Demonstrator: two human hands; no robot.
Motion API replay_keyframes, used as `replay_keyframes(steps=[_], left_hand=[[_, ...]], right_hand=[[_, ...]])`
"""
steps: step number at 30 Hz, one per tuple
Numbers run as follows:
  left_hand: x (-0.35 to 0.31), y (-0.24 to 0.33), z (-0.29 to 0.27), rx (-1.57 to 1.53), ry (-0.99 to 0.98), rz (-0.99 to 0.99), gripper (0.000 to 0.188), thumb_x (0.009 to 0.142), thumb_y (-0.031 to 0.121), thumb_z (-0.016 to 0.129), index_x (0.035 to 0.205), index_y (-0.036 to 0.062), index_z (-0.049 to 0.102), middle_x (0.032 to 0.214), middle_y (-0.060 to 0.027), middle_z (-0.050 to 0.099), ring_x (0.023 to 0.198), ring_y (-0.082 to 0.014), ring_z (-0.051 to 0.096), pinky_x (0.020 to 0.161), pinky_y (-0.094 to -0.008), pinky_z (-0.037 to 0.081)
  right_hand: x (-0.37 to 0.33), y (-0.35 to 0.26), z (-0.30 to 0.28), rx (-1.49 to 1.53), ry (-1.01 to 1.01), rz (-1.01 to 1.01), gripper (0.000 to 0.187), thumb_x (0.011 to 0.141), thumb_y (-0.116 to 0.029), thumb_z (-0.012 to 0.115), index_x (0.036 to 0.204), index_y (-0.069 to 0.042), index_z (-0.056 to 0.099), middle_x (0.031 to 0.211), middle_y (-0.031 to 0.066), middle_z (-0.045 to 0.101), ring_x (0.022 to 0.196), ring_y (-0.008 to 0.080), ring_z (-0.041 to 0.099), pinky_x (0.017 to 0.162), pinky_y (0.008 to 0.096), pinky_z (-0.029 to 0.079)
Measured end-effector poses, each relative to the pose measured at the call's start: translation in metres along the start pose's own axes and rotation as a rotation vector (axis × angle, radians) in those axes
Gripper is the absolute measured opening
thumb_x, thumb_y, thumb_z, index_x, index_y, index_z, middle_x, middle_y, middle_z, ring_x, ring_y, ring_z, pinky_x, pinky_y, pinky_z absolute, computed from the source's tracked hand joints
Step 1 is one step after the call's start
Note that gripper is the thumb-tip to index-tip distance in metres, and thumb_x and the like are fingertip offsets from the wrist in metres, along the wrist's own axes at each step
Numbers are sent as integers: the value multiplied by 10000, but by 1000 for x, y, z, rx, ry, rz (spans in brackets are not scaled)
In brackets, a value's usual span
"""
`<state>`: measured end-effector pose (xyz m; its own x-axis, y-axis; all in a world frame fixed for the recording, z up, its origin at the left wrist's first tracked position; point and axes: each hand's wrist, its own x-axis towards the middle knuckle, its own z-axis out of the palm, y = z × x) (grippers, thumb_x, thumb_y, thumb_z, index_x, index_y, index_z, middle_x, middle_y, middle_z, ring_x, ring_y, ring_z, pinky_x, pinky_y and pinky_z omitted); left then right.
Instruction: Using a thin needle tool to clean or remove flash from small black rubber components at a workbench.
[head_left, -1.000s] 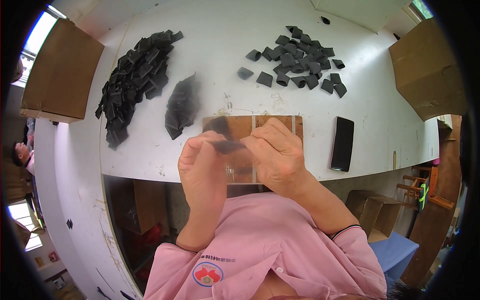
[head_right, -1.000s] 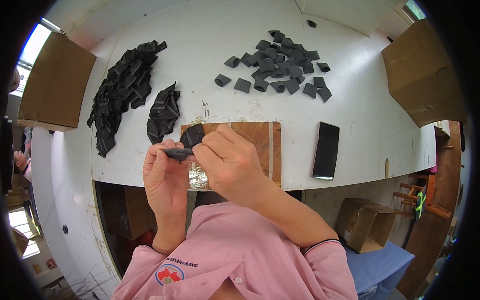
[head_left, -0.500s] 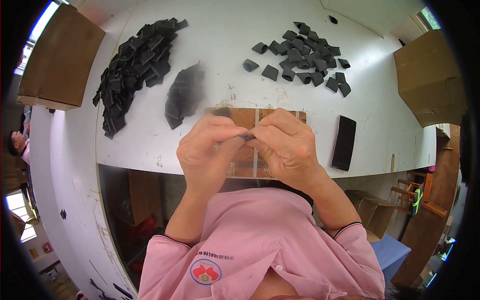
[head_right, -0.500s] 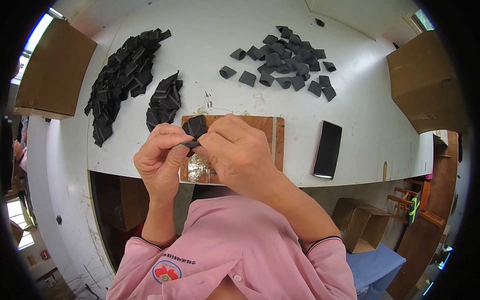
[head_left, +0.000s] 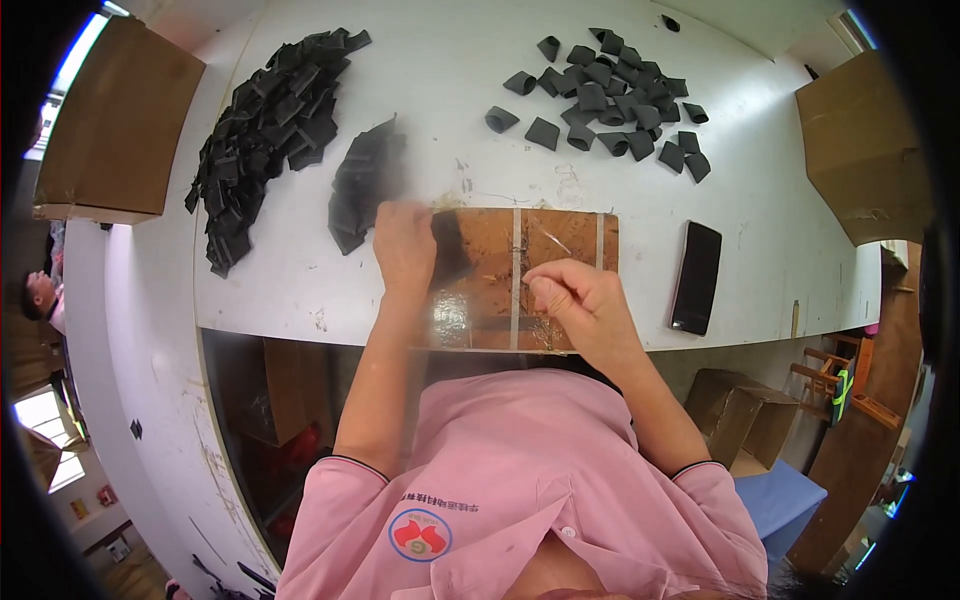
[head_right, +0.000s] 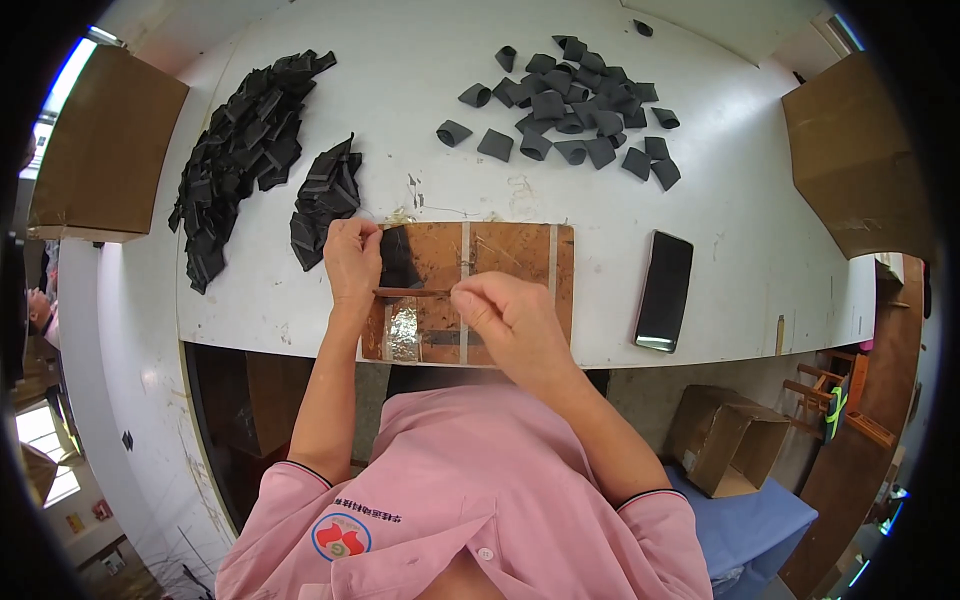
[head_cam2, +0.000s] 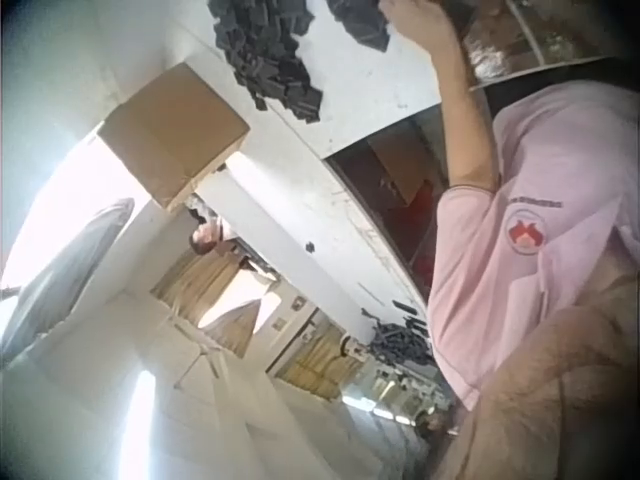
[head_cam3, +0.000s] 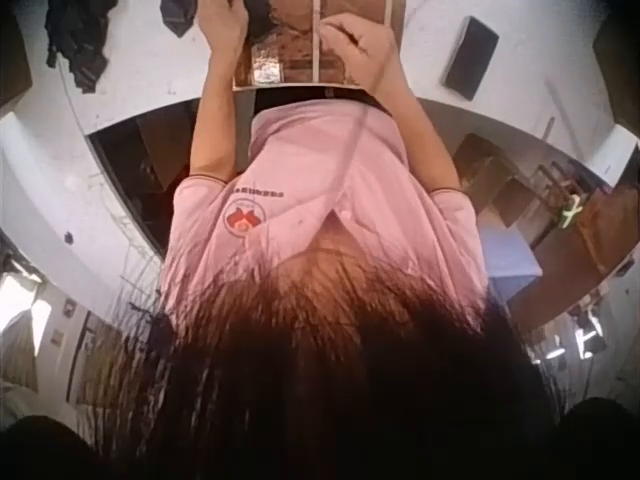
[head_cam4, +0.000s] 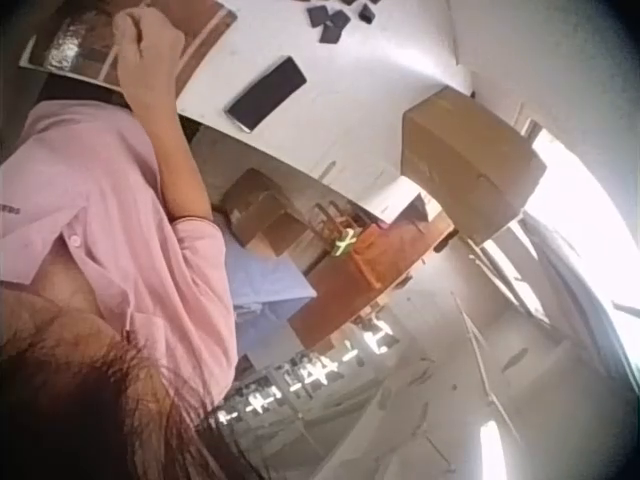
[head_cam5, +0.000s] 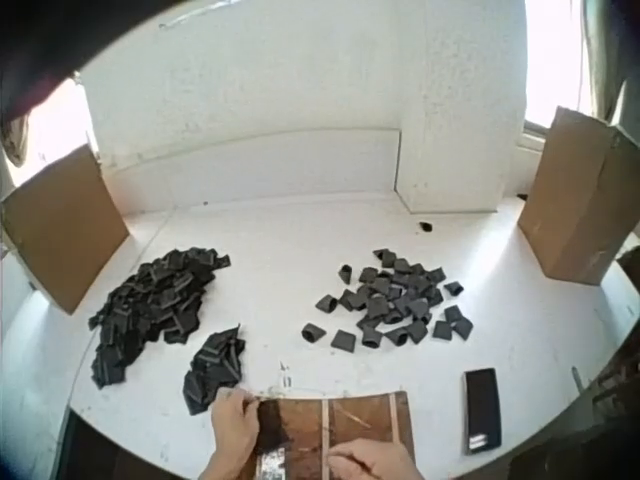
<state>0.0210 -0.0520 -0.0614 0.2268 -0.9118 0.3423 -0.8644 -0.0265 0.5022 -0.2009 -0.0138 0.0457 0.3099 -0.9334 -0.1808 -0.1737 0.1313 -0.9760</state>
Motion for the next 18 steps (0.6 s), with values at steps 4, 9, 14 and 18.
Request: replay_keyframes(steps=[4,9,14,18], left_hand=[[-2,22,-32,-310,63,-9,44,773,-1,549,807,-8,522,765,-83,571,646,-158,523,607,-275,433],[-19,79,-104,-1082,-432,-451,51,790,-17,513,818,24,524,723,9,535,647,-42,483,570,-176,386],[-39,109,-105,-1296,-443,-584,64,786,-29,533,832,15,525,742,3,557,649,-46,512,558,-172,419],[-46,117,-93,-1250,-356,-554,103,795,21,582,878,-6,527,755,-36,577,640,-60,522,579,-182,431]], right_hand=[[-10,4,14,-289,-24,-226,193,789,-167,588,863,11,578,745,118,587,622,218,553,566,288,434],[-17,-10,25,-436,118,-247,204,780,-161,604,874,18,571,760,116,588,676,220,578,583,288,446],[-14,-8,14,487,-35,148,232,809,-145,603,955,29,554,818,42,598,718,80,550,594,222,448],[-14,-16,14,564,7,155,164,819,-118,588,902,22,571,760,22,598,661,44,531,589,192,448]])
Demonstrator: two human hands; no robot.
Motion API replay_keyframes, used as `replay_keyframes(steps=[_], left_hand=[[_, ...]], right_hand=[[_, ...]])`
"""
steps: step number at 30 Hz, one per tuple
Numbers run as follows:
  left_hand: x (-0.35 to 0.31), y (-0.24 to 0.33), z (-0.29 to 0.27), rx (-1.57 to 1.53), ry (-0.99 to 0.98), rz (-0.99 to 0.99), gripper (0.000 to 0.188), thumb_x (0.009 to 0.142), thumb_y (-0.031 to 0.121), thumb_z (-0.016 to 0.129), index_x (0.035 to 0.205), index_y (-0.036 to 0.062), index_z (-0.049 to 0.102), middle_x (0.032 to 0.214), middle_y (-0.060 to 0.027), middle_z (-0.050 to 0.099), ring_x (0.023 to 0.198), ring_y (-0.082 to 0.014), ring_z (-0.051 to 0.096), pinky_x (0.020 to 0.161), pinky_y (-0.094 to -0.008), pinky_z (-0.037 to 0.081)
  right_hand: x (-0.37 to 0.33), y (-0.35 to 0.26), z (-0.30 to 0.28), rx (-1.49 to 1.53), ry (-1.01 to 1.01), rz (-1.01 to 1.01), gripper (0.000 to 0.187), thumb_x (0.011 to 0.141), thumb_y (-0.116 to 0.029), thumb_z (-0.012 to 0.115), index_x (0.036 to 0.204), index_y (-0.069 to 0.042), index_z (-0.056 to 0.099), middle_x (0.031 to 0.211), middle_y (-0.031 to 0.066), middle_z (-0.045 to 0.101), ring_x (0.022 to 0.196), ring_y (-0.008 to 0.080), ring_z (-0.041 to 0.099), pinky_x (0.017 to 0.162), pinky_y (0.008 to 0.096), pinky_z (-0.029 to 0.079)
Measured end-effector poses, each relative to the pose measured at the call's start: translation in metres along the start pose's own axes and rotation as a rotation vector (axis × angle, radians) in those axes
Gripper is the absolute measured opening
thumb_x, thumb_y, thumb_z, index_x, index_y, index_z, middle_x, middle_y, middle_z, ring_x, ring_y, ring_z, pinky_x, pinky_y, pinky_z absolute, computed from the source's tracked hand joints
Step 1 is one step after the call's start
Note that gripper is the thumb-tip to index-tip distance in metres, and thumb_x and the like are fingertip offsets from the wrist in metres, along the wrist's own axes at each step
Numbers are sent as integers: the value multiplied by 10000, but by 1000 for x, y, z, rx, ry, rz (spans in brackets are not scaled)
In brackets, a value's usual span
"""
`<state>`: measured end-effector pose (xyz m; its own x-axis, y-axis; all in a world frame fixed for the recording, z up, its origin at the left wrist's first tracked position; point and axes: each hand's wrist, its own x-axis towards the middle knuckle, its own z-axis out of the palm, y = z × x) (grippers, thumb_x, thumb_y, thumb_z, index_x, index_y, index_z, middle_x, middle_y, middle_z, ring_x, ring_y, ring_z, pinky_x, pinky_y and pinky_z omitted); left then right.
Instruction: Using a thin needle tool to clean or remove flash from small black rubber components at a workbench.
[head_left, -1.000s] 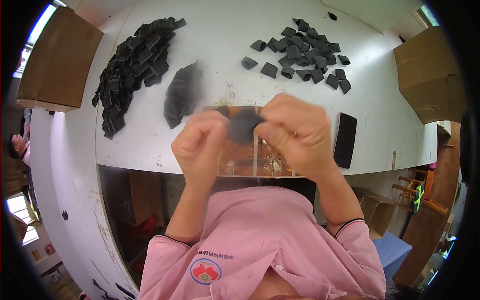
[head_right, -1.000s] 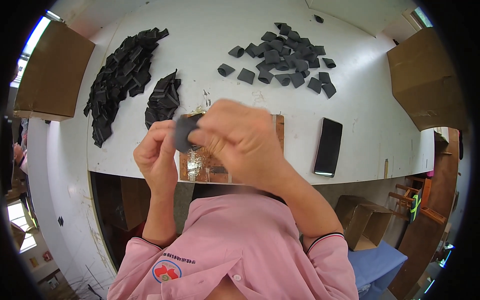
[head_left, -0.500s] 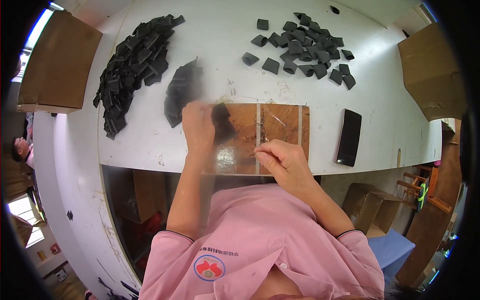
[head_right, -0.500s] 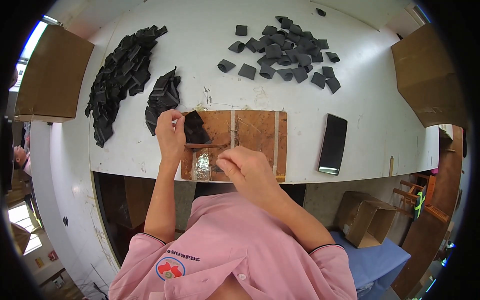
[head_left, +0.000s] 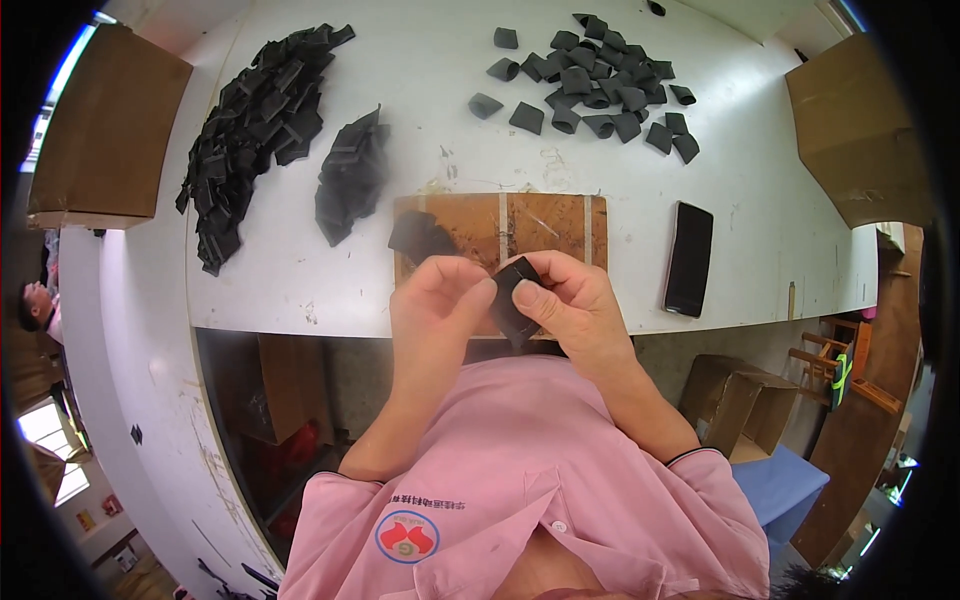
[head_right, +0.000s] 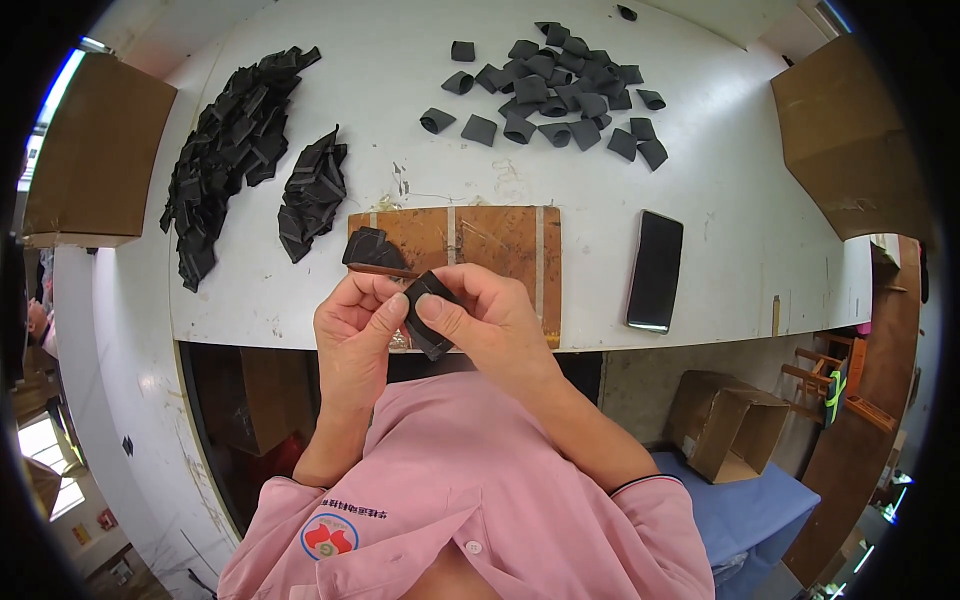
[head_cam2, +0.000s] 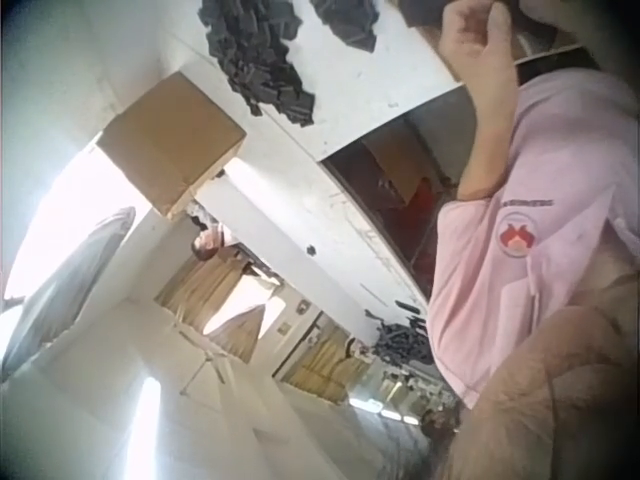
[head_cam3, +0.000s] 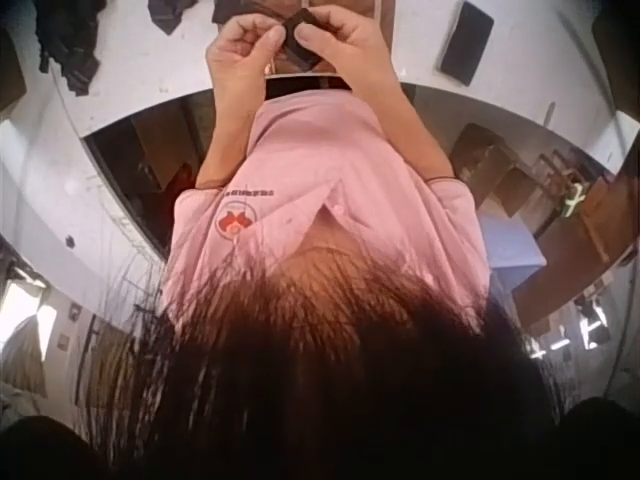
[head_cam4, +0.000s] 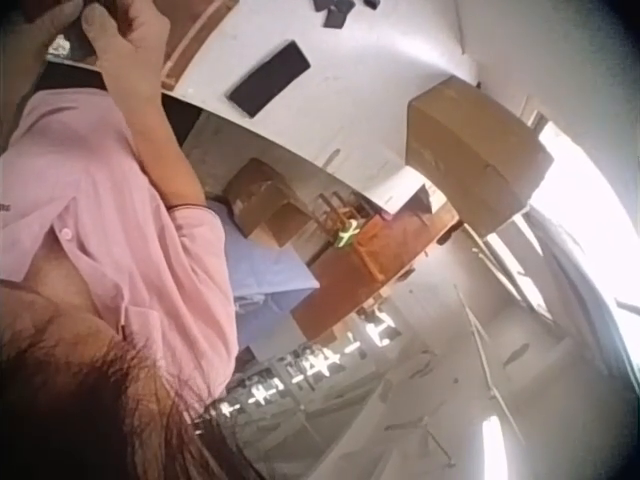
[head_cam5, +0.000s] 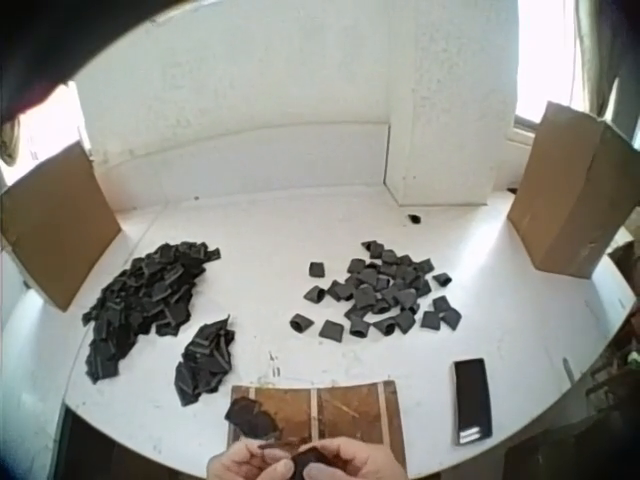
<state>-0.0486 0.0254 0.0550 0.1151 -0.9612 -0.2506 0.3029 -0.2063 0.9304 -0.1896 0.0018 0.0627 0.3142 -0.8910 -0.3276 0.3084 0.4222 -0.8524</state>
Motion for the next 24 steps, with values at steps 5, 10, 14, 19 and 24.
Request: replay_keyframes(steps=[5,10,14,19,24], left_hand=[[-5,4,6,-297,-69,-35,151,807,109,570,881,-17,533,767,-72,579,653,-113,553,595,-206,451],[-3,0,0,-335,-186,-168,178,777,79,574,913,-33,547,780,-97,596,665,-132,584,571,-212,471],[1,-2,-3,-271,-199,-157,134,762,43,577,870,-36,567,758,-103,608,648,-132,590,552,-206,475],[1,1,-4,-261,-187,-176,111,744,16,592,841,-38,587,727,-99,612,627,-130,592,552,-195,474],[0,0,-4,-217,-163,-170,110,741,7,599,842,-38,594,724,-89,612,614,-116,584,551,-189,467]], right_hand=[[2,-2,-14,325,-69,101,149,831,-133,561,883,5,549,788,83,613,691,133,605,635,257,508],[3,-1,-17,399,-137,222,140,825,-132,567,875,-2,552,774,81,610,679,135,605,621,244,504],[5,2,-19,343,-126,243,141,818,-133,577,875,-6,554,769,81,608,658,131,601,593,225,497],[7,3,-18,307,-133,247,142,809,-134,590,865,-8,559,771,68,608,654,117,599,583,215,495],[7,3,-17,268,-115,251,143,807,-141,595,858,-12,563,781,57,607,667,103,598,593,207,495]])
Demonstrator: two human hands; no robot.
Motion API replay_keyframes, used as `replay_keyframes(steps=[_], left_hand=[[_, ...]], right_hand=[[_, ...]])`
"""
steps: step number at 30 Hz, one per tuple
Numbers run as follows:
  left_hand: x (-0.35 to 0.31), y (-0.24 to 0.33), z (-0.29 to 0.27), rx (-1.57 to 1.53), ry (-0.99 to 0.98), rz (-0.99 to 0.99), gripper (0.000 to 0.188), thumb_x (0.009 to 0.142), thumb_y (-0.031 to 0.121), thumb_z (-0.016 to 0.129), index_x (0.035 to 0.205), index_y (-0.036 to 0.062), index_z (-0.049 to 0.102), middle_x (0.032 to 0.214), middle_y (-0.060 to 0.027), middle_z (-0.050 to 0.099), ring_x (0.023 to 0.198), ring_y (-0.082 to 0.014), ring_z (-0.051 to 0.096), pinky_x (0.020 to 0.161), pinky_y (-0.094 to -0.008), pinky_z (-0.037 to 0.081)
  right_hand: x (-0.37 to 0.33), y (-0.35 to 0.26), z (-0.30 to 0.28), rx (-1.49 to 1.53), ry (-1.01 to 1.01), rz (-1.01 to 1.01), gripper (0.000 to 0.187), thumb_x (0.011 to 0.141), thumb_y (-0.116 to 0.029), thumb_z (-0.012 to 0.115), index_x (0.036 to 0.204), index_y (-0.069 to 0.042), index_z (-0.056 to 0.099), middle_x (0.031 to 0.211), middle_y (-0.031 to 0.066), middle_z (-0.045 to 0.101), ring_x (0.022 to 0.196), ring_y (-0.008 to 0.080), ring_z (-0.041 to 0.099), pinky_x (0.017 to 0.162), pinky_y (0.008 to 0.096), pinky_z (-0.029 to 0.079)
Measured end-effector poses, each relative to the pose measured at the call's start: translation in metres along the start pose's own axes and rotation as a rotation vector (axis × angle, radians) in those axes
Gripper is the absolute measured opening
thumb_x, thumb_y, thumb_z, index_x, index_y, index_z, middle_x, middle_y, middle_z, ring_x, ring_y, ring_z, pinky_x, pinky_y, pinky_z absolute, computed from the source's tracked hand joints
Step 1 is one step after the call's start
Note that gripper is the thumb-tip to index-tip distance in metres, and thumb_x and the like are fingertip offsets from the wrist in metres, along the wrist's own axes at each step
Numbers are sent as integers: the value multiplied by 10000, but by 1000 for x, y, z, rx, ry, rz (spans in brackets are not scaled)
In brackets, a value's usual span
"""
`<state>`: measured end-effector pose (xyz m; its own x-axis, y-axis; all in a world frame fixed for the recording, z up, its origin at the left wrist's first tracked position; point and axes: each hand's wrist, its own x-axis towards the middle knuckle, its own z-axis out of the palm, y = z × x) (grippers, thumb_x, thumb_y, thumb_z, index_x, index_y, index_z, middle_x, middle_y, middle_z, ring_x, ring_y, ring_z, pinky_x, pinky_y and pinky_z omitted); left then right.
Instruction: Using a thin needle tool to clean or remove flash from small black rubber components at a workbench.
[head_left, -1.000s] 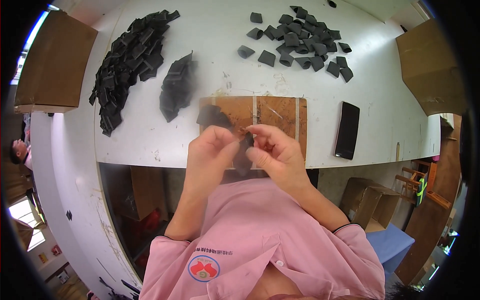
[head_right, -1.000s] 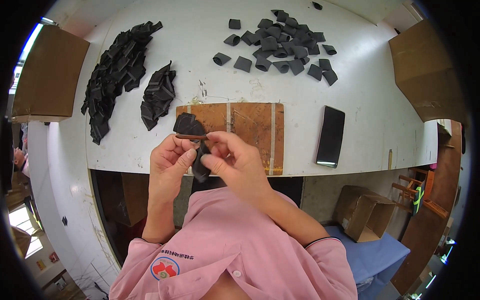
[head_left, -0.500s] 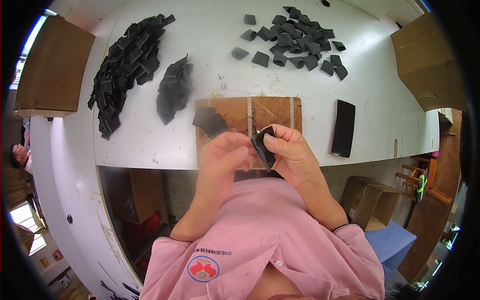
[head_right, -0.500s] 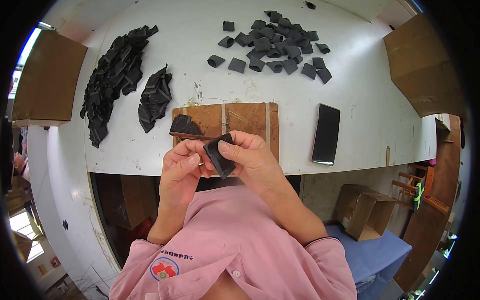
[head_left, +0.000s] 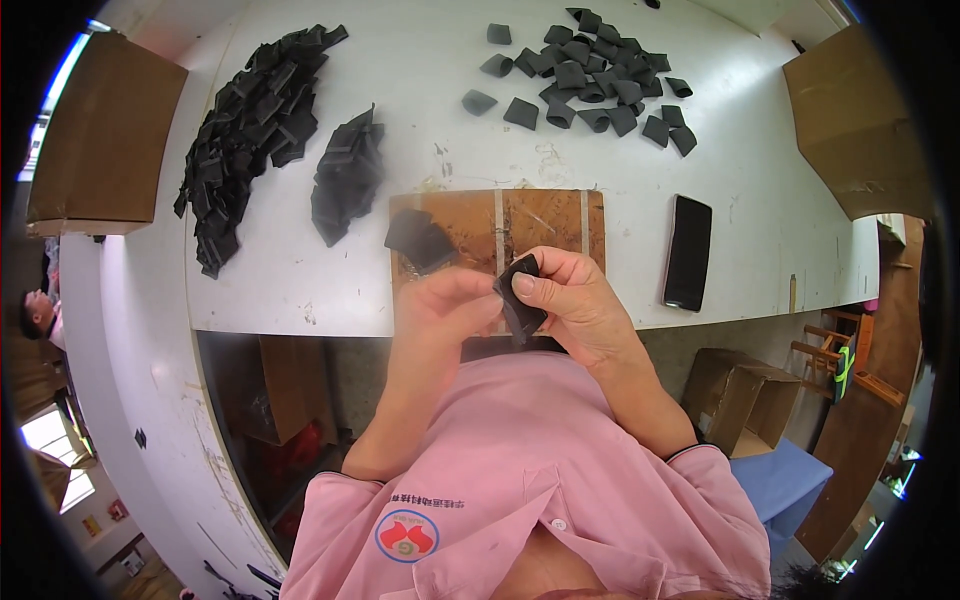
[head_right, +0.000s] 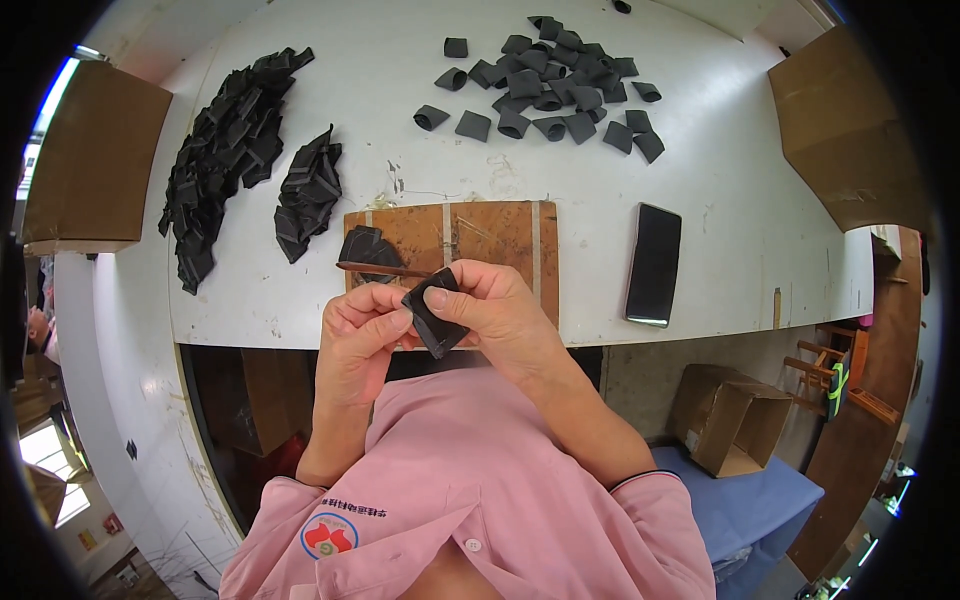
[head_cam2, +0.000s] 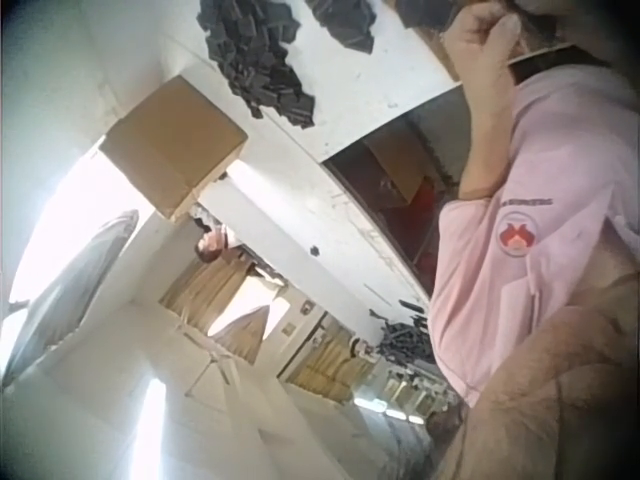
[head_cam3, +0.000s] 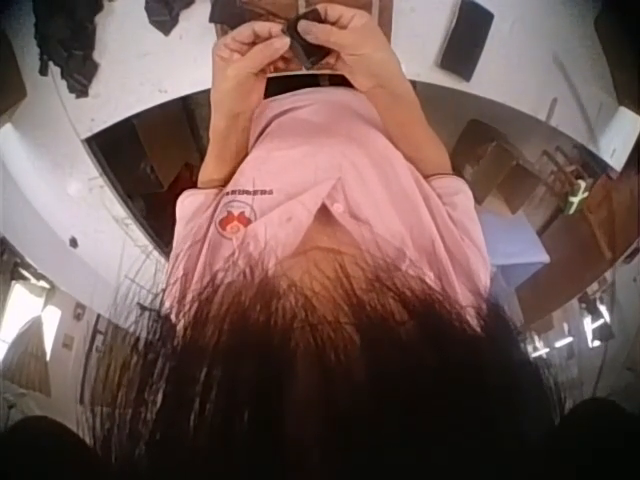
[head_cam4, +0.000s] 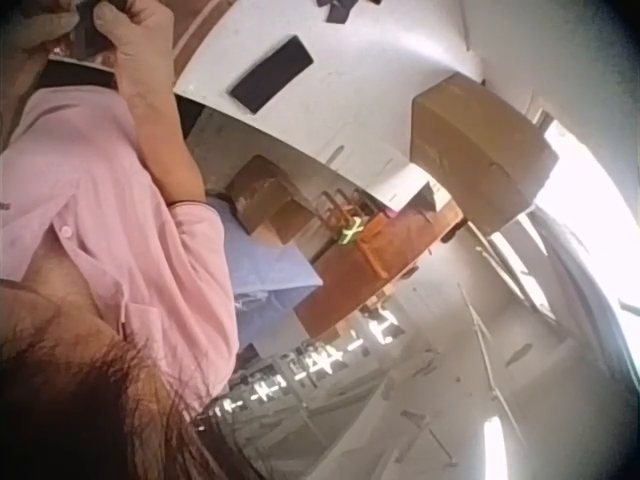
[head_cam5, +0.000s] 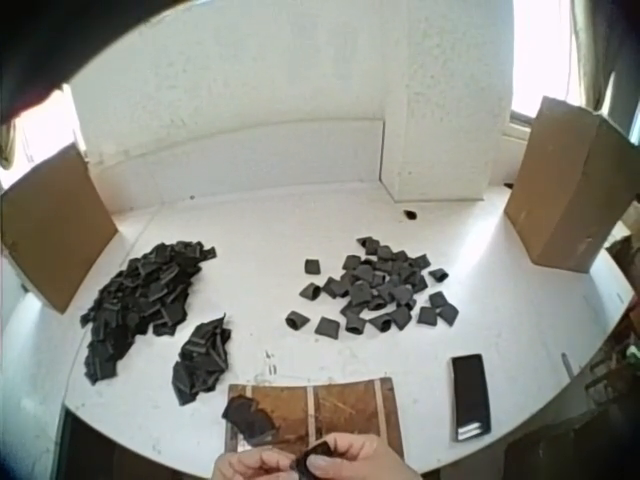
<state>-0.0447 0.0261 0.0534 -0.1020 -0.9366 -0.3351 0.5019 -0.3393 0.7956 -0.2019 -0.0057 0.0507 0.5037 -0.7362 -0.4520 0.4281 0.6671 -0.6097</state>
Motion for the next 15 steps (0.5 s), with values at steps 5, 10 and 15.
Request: replay_keyframes(steps=[5,10,15], left_hand=[[-2,-1,6,209,113,94,90,756,18,613,829,-31,595,701,-43,587,592,-78,539,543,-171,429],[-2,-9,12,530,148,349,40,759,3,586,783,-28,580,777,-51,549,643,-111,527,588,-220,420],[0,-23,12,801,200,540,31,811,-1,552,835,-18,540,730,8,526,610,-38,484,550,-172,416]], right_hand=[[5,16,2,-829,358,-551,207,758,-132,650,891,-5,555,735,41,559,610,99,530,530,218,441],[-4,12,9,-908,202,-732,182,720,-116,675,825,1,583,768,60,530,584,124,512,495,230,415],[3,20,13,-1137,314,-1011,124,696,-28,636,804,2,583,757,90,524,581,198,535,506,284,445]])
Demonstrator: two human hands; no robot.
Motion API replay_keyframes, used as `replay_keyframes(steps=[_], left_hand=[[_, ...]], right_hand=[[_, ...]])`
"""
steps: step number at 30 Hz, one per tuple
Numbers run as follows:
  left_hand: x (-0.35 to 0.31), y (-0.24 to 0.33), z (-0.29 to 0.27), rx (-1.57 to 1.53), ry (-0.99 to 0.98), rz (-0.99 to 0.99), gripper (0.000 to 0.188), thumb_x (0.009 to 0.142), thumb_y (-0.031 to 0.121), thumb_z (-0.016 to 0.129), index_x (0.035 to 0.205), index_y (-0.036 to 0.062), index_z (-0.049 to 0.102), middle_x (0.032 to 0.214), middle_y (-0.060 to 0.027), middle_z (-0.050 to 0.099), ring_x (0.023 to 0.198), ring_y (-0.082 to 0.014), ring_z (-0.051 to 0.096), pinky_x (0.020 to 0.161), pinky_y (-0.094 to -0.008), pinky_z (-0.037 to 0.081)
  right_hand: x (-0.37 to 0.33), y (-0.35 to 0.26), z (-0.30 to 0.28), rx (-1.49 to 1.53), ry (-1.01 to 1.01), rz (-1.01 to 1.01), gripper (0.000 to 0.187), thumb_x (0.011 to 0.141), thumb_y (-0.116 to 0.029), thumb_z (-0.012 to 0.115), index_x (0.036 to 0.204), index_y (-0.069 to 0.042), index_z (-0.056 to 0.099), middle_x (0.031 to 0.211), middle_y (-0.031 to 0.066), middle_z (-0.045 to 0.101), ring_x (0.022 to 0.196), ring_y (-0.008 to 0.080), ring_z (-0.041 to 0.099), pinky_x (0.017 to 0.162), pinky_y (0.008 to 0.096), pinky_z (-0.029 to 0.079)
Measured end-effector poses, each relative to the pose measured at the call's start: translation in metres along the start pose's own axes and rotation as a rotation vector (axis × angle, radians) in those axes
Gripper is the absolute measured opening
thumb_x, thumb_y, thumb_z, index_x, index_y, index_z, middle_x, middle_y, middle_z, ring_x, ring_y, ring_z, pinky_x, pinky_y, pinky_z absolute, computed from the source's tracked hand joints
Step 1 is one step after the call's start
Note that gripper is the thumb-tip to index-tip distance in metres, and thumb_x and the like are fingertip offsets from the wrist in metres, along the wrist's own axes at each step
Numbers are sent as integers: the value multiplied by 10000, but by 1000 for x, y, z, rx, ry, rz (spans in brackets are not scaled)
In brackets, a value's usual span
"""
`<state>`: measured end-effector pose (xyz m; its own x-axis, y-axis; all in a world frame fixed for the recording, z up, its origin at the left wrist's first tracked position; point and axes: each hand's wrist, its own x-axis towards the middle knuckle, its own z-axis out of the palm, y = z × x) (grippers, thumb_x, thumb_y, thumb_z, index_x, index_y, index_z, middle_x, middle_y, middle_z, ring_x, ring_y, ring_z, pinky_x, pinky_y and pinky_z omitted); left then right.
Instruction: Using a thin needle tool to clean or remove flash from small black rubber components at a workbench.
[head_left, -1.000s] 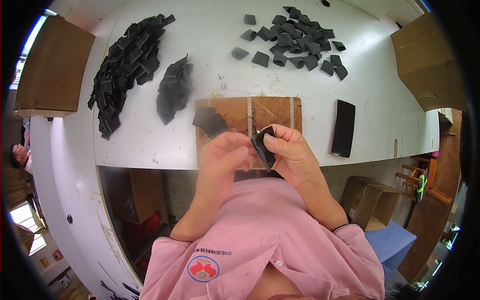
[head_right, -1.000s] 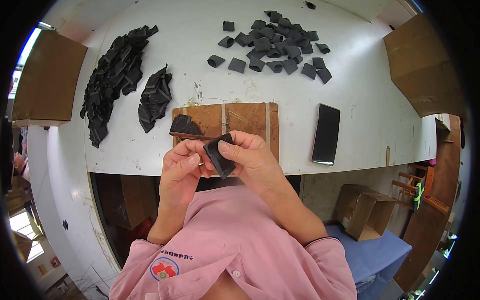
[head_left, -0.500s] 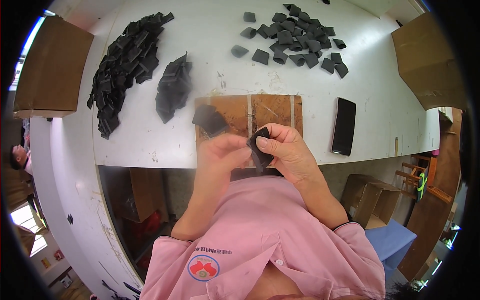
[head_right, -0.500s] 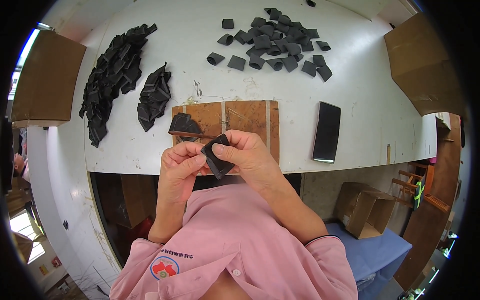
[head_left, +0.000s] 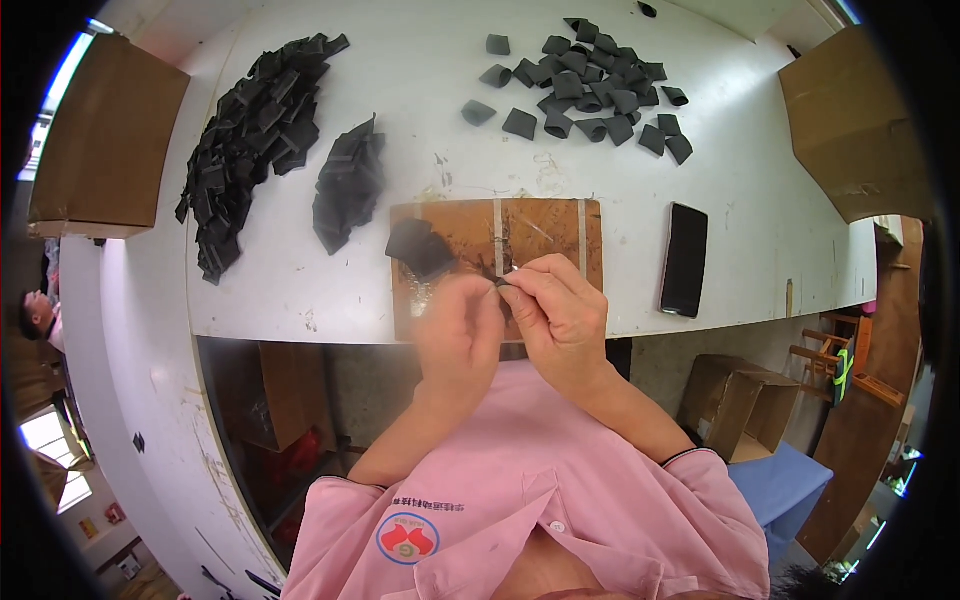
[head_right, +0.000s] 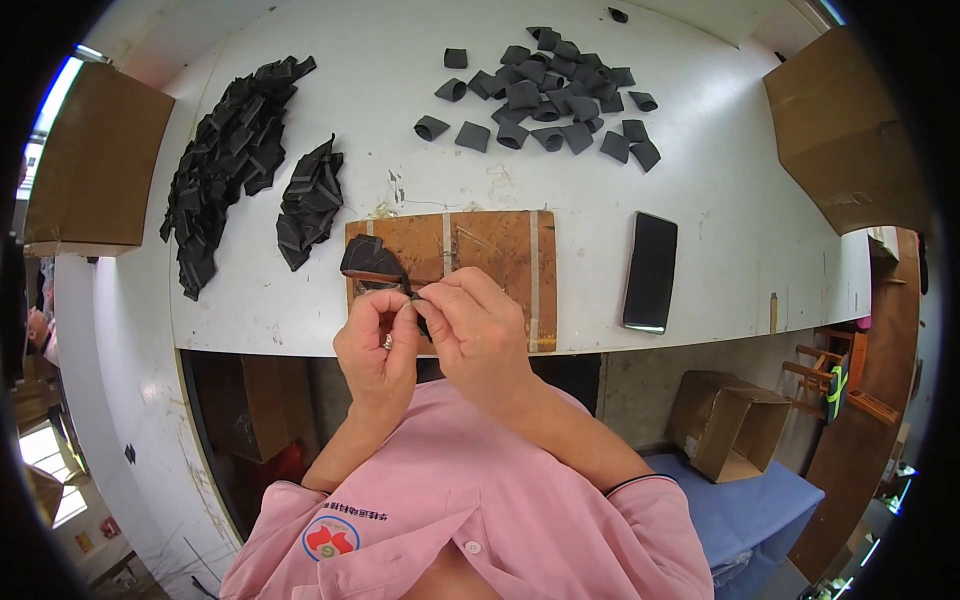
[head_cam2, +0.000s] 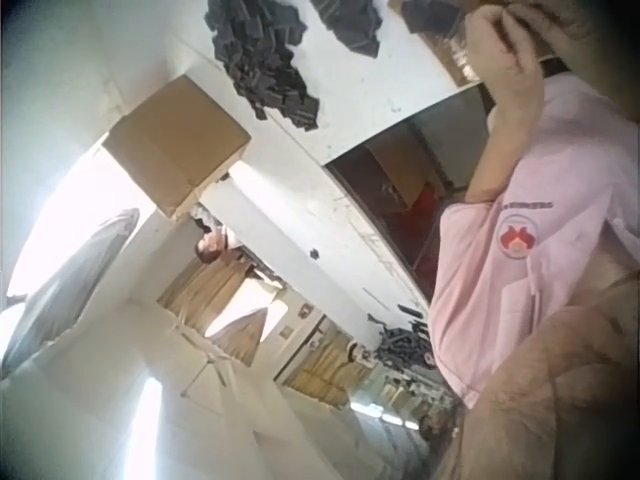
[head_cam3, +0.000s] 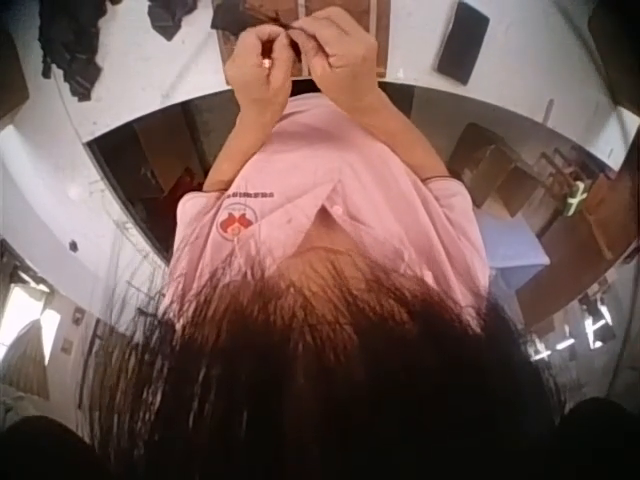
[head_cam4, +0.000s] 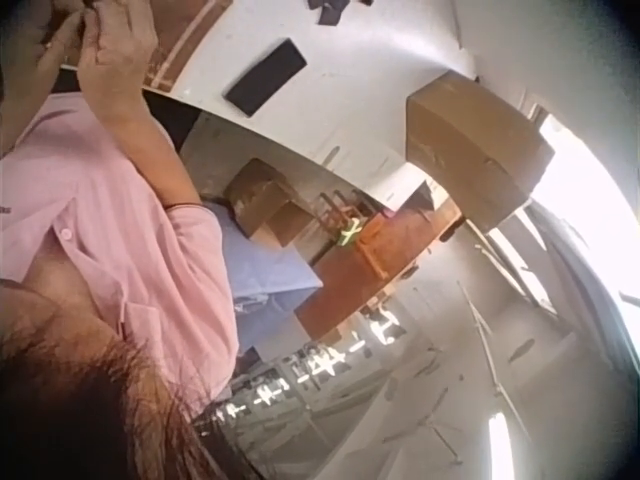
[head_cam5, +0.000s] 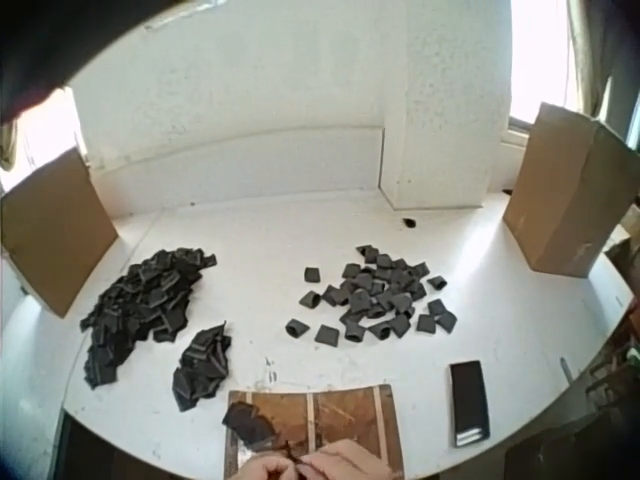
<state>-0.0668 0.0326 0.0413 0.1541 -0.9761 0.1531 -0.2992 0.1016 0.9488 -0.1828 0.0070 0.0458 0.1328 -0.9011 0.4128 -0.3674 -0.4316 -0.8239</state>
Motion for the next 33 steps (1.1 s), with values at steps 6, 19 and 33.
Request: replay_keyframes(steps=[6,19,33], left_hand=[[0,-16,14,113,360,125,66,789,-4,554,837,-2,509,631,-13,529,460,-44,442,415,-169,357],[-6,8,-4,-80,319,222,157,756,-111,516,897,-46,497,757,-46,556,518,-3,443,410,-140,312],[11,38,-35,-668,-43,-213,99,809,33,544,865,-48,548,790,-100,591,426,-29,382,354,-150,287]], right_hand=[[1,9,14,-309,61,-115,96,671,21,610,761,10,578,700,86,504,554,186,521,500,279,436],[13,-8,-6,1371,-432,884,189,834,-191,562,714,-48,530,680,-43,466,576,22,363,498,174,303],[40,-26,-16,1084,-455,585,264,873,-255,516,700,-60,475,669,-56,391,545,25,302,462,170,238]])
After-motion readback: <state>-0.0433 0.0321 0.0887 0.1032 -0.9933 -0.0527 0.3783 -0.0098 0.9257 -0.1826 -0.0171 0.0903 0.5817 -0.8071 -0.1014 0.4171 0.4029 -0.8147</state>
